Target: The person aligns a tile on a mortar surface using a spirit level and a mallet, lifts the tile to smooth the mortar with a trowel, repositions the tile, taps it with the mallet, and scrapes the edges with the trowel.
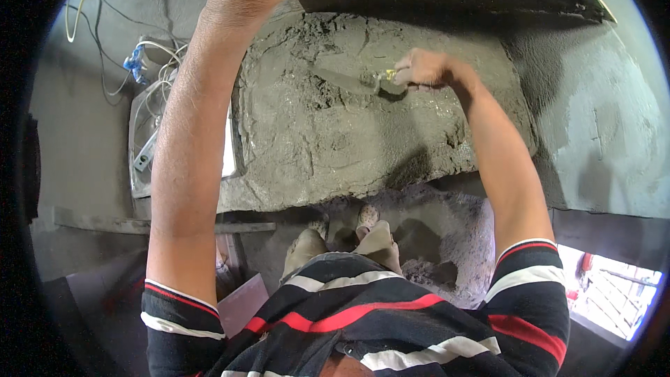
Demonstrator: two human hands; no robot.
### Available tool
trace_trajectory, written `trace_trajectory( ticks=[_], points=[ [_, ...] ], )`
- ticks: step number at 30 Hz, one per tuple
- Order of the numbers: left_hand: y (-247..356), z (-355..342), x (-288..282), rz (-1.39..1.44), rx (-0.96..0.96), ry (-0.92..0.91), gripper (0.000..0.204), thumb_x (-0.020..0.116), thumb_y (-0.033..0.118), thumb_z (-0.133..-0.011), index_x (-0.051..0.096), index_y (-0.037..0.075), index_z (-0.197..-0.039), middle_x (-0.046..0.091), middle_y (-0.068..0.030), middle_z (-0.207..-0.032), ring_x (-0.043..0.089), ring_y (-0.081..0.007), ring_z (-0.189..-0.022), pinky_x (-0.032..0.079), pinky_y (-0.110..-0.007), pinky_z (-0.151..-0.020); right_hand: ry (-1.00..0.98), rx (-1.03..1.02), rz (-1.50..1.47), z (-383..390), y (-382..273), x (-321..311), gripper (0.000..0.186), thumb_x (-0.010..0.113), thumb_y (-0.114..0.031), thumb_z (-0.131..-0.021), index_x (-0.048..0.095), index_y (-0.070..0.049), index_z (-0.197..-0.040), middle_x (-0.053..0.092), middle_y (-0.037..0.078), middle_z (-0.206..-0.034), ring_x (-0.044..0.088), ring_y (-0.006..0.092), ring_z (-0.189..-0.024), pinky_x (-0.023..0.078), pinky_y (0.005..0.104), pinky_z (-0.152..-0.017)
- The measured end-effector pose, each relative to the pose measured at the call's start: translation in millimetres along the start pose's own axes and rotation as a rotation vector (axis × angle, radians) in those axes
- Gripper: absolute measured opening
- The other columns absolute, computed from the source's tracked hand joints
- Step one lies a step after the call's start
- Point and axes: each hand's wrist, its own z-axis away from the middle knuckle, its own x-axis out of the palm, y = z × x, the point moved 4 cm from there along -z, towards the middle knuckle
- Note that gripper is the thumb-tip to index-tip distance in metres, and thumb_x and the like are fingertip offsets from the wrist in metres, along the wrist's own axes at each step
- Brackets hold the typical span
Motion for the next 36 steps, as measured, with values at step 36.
trace_trajectory(
  ticks=[36],
  points=[
    [20.0,-7.6,-8.6,-0.013,-0.036,-0.146,0.027,0.069,-0.003,-0.082,0.074,0.002,-0.108,0.07,-0.0126,-0.095,0.061,-0.0349,-0.092,0.05,-0.044,-0.086,0.746,-0.131,0.454,17.5,-41.9,61.1,0.026,0.055,-0.014,-0.093,0.076,0.001,-0.095,0.076,0.024,-0.103,0.073,0.041,-0.1,0.059,0.0486,-0.087]
  ],
)
